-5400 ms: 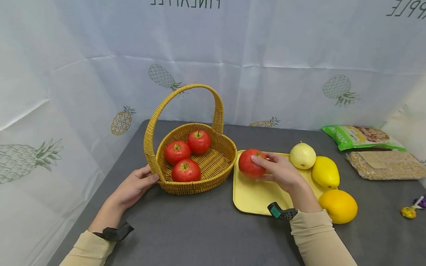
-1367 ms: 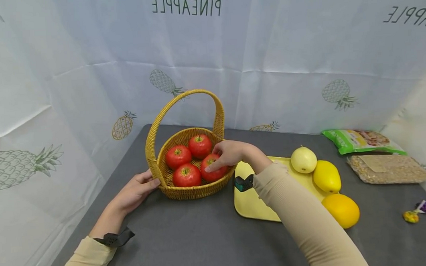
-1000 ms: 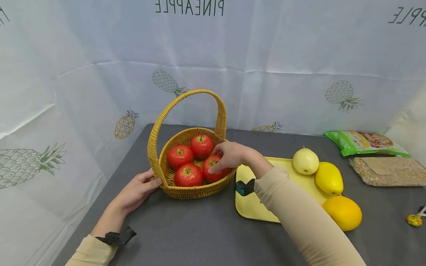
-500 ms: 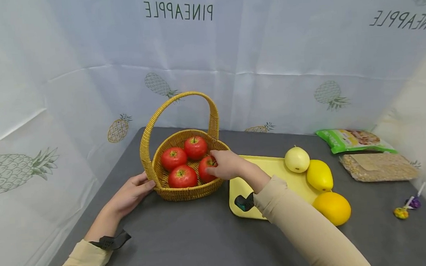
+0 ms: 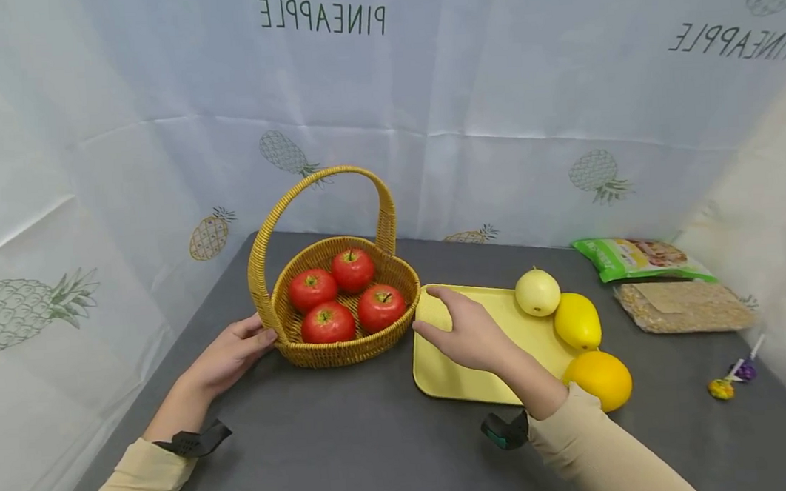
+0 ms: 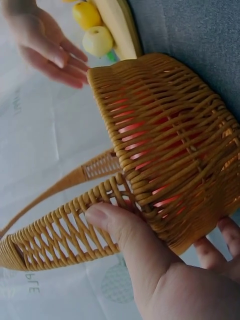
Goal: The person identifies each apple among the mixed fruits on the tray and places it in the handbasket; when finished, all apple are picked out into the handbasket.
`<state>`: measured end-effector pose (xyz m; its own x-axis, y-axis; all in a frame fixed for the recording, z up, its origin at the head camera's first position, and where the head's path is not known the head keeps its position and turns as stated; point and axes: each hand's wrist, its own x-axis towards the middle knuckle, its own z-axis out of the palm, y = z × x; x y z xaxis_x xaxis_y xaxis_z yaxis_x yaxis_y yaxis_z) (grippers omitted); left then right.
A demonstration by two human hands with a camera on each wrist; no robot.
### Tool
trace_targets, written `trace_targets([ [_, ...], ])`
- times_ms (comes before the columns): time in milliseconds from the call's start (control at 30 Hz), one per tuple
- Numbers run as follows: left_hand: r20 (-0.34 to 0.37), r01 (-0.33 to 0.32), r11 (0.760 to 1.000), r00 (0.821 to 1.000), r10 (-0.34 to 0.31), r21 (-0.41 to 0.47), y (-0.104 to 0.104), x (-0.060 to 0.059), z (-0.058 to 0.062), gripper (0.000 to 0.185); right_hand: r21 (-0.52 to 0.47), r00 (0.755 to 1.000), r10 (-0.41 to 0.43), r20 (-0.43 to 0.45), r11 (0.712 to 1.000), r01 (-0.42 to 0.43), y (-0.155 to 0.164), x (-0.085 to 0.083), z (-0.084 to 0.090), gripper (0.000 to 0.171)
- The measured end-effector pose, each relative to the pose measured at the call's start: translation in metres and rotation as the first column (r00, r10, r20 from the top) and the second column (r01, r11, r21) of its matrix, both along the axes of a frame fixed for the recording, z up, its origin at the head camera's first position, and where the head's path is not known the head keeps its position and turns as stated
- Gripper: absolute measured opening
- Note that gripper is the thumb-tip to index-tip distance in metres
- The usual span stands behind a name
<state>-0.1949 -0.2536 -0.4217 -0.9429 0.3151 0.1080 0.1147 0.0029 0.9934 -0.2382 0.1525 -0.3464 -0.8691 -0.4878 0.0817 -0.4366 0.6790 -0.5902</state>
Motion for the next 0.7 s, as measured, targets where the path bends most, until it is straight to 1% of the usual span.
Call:
trace_targets([
  [100,0.018,-0.006,1.0,1.0,0.006,0.028,-0.001,-0.001,0.0,0.054,0.003,0.999,-0.044,-0.011,0.999,0.044,0.014,0.006,-0.003,0.075],
  [167,0.037,-0.035,0.999,0.999,0.033,0.039,0.0,0.003,0.0,0.054,0.003,0.998,-0.067,-0.007,0.998,0.067,0.021,0.009,-0.005,0.077],
  [200,0.041,-0.057,0.998,0.998,0.056,0.024,0.0,0.006,0.0,0.054,0.004,0.997,-0.079,-0.002,0.997,0.079,0.024,0.01,-0.006,0.079],
  [267,0.026,-0.104,0.994,0.994,0.105,-0.041,0.002,0.015,0.001,0.055,0.009,0.995,-0.103,0.014,0.995,0.103,0.03,0.014,-0.007,0.082],
  [300,0.007,-0.13,0.987,0.991,0.131,-0.099,0.003,0.021,0.003,0.057,0.013,0.993,-0.114,0.021,0.993,0.113,0.033,0.016,-0.007,0.084],
  [333,-0.027,-0.151,0.975,0.989,0.149,-0.164,0.004,0.027,0.005,0.058,0.016,0.992,-0.124,0.024,0.992,0.123,0.036,0.017,-0.007,0.085],
  [367,-0.062,-0.17,0.958,0.985,0.16,-0.231,0.006,0.034,0.007,0.06,0.019,0.991,-0.132,0.027,0.991,0.132,0.038,0.018,-0.007,0.085],
  [433,-0.13,-0.221,0.904,0.974,0.186,-0.365,0.011,0.048,0.012,0.067,0.026,0.989,-0.144,0.026,0.989,0.144,0.042,0.019,-0.006,0.085],
  [500,-0.197,-0.281,0.829,0.958,0.21,-0.484,0.018,0.063,0.017,0.072,0.032,0.99,-0.141,0.013,0.99,0.14,0.044,0.019,-0.006,0.084],
  [533,-0.223,-0.308,0.79,0.949,0.22,-0.529,0.022,0.07,0.019,0.074,0.036,0.991,-0.136,0.005,0.99,0.136,0.044,0.018,-0.006,0.084],
  [600,-0.247,-0.349,0.711,0.937,0.247,-0.61,0.03,0.084,0.024,0.077,0.044,0.992,-0.126,-0.01,0.991,0.126,0.044,0.017,-0.006,0.085],
  [633,-0.255,-0.361,0.68,0.932,0.256,-0.638,0.036,0.09,0.027,0.076,0.047,0.993,-0.12,-0.018,0.992,0.121,0.044,0.016,-0.006,0.085],
  [667,-0.252,-0.363,0.658,0.932,0.261,-0.66,0.041,0.097,0.03,0.076,0.05,0.993,-0.115,-0.026,0.992,0.116,0.044,0.016,-0.006,0.085],
  [700,-0.243,-0.357,0.649,0.934,0.262,-0.672,0.047,0.104,0.034,0.075,0.051,0.993,-0.112,-0.034,0.992,0.113,0.044,0.016,-0.007,0.084],
])
